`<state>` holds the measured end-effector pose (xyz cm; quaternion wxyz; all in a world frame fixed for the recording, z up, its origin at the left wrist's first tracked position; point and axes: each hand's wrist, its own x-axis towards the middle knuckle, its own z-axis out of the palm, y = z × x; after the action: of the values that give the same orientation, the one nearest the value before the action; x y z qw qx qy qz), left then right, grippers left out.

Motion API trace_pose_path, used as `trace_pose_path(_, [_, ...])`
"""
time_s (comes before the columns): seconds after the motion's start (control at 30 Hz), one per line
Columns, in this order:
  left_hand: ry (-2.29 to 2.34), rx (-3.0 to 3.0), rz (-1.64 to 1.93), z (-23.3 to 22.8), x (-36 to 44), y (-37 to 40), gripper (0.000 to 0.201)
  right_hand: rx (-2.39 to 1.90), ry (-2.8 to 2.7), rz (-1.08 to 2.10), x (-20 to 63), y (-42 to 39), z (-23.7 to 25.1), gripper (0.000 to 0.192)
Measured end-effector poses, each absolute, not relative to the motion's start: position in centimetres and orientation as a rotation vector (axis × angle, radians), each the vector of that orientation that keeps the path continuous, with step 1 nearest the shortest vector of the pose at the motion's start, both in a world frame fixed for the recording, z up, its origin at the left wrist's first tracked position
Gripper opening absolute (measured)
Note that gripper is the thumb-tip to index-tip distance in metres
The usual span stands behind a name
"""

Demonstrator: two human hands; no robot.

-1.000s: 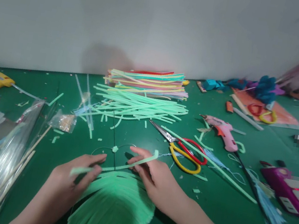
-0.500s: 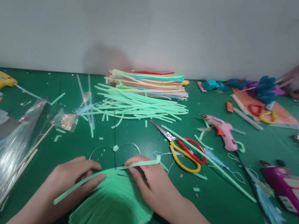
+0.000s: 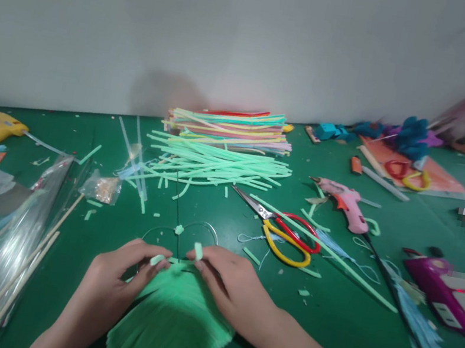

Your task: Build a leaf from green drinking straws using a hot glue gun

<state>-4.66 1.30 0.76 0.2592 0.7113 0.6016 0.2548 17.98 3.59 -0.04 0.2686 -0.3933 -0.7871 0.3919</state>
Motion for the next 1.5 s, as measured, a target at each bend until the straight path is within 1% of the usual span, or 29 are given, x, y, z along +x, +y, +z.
trace_pose_path(0.17, [1.563, 1.934, 0.754, 1.5, -4.2, 1.2, 0.018, -1.077, -2.034, 1.079, 17.4, 3.5, 0.1, 0.025])
trace_pose_path(0.4, [1.465, 1.942, 0.740, 1.7, -4.0, 1.2, 0.014, -1.133, -1.989, 1.077, 16.5, 3.2, -0.1, 0.018])
trace_pose_path(0.5, [1.473, 1.916, 0.769, 1.1, -4.0, 1.4, 0.013, -1.094, -2.035, 0.980, 16.2, 3.2, -0.7, 0.018])
trace_pose_path(0.63, [1.521, 1.795, 0.861, 0.2, -3.7, 1.4, 0.009, -0.948, -2.117, 0.810, 16.1, 3.2, -1.3, 0.025])
trace_pose_path(0.7, [1.527, 1.726, 0.885, 0.1, -3.5, 1.3, 0.007, -0.894, -2.127, 0.779, 16.2, 3.2, -1.4, 0.028])
trace_pose_path(0.93, [1.443, 1.506, 0.883, 0.6, -3.3, 1.5, 0.012, -0.885, -2.091, 0.841, 16.3, 3.5, -1.2, 0.028])
trace_pose_path(1.3, [1.569, 1.757, 0.755, 0.1, -4.1, 1.5, 0.020, -0.809, -2.142, 0.809, 16.4, 3.7, -1.6, 0.028])
trace_pose_path(1.5, [1.608, 1.754, 0.795, -0.2, -4.6, 1.5, 0.020, -0.940, -2.121, 0.876, 16.1, 3.7, -1.2, 0.022])
